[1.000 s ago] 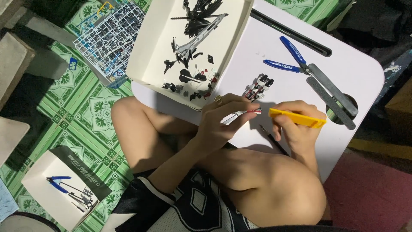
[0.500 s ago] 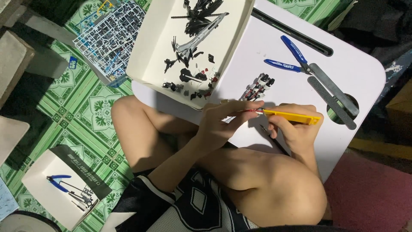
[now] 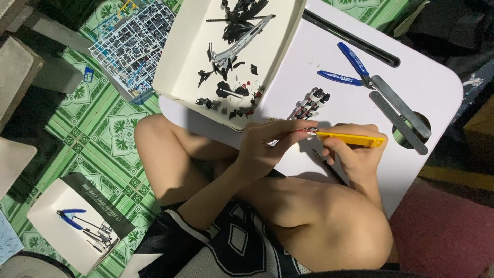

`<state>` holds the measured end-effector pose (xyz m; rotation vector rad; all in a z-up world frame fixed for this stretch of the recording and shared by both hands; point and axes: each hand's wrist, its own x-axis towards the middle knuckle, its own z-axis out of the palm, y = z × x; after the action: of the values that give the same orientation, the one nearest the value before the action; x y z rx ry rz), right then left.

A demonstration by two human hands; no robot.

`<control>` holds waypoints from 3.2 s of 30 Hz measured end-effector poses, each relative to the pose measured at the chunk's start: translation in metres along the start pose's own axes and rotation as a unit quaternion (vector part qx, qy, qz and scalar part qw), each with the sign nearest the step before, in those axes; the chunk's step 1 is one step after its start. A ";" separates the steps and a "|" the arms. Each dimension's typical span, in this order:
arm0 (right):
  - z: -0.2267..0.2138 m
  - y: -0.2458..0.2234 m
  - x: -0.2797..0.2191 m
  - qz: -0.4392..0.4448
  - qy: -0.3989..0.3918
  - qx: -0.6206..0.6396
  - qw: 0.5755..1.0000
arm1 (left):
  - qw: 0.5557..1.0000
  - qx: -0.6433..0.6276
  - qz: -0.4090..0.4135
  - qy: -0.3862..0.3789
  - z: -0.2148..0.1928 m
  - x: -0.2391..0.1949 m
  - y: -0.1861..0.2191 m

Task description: Trimming and cleaning small plastic model parts using a hobby knife while sitting on the floor.

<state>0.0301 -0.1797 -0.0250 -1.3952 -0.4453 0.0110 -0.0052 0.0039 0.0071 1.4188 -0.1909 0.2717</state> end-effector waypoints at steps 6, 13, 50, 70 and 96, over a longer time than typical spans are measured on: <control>-0.005 0.013 -0.006 0.035 -0.018 0.050 0.998 | 1.000 0.017 -0.010 -0.003 -0.003 0.000 0.001; 0.003 0.007 -0.002 0.016 -0.030 0.054 0.998 | 1.000 -0.003 -0.025 -0.001 0.006 0.001 -0.006; 0.016 -0.009 0.008 -0.070 -0.024 -0.021 0.997 | 0.988 -0.099 -0.108 -0.041 -0.003 -0.002 -0.025; 0.012 -0.010 0.010 -0.040 -0.043 0.005 0.998 | 0.996 0.065 -0.037 -0.053 -0.010 0.004 -0.017; -0.021 0.034 -0.005 0.047 0.124 -0.017 0.991 | 0.809 0.501 0.307 -0.002 -0.074 0.041 -0.046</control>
<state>0.0412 -0.1947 -0.0612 -1.4285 -0.1737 -0.0926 0.0455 0.0744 -0.0353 2.3854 -0.5726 1.0175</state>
